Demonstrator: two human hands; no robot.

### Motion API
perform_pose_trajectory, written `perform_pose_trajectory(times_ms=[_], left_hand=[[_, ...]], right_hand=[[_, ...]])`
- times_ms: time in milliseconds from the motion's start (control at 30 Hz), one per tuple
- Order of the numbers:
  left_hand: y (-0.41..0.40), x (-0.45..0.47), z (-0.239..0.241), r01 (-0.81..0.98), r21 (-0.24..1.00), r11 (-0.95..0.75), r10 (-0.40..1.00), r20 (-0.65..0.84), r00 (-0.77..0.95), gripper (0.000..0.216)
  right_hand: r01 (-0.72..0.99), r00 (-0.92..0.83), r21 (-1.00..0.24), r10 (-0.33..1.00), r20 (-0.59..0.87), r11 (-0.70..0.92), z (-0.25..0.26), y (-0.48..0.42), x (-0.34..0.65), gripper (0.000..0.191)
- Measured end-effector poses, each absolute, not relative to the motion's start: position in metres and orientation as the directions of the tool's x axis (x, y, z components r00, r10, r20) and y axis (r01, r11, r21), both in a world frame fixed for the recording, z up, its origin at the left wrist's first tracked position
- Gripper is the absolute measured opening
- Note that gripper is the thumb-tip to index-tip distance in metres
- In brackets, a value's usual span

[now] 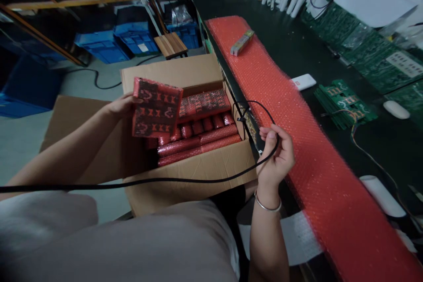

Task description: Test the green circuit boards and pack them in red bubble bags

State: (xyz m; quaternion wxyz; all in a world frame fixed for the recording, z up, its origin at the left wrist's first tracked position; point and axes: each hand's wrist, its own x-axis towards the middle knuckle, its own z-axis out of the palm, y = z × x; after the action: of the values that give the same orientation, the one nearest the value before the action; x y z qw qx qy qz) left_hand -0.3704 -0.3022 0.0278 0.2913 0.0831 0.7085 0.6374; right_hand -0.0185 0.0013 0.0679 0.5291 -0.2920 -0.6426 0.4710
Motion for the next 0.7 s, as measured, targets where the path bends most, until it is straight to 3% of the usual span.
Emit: perform_pose_trajectory(times_ms=[167,367,533,700], left_hand=[[-0.295,-0.371,0.027,-0.268,0.944,0.193,0.533,-0.33,-0.779,0.047],[-0.229,-0.372,0.01,-0.282,0.9,0.334,0.702,-0.437,-0.562,0.038],[-0.146,-0.352,-0.017,-0.183,0.85,0.494,0.773,-0.525,-0.355,0.036],[-0.102,-0.342,-0.038,-0.024,0.79,0.612,0.765,-0.599,-0.236,0.034]], right_hand=[[-0.122,-0.271,-0.917,0.876,0.4,0.381,0.068,0.003,-0.018,0.03],[-0.111,-0.248,-0.906,0.871,0.424,0.409,0.072,0.005,-0.015,0.028],[-0.087,-0.199,-0.898,0.875,0.441,0.432,0.073,0.009,-0.003,0.025],[-0.07,-0.014,-0.868,0.87,0.494,0.491,0.093,0.024,0.017,0.021]])
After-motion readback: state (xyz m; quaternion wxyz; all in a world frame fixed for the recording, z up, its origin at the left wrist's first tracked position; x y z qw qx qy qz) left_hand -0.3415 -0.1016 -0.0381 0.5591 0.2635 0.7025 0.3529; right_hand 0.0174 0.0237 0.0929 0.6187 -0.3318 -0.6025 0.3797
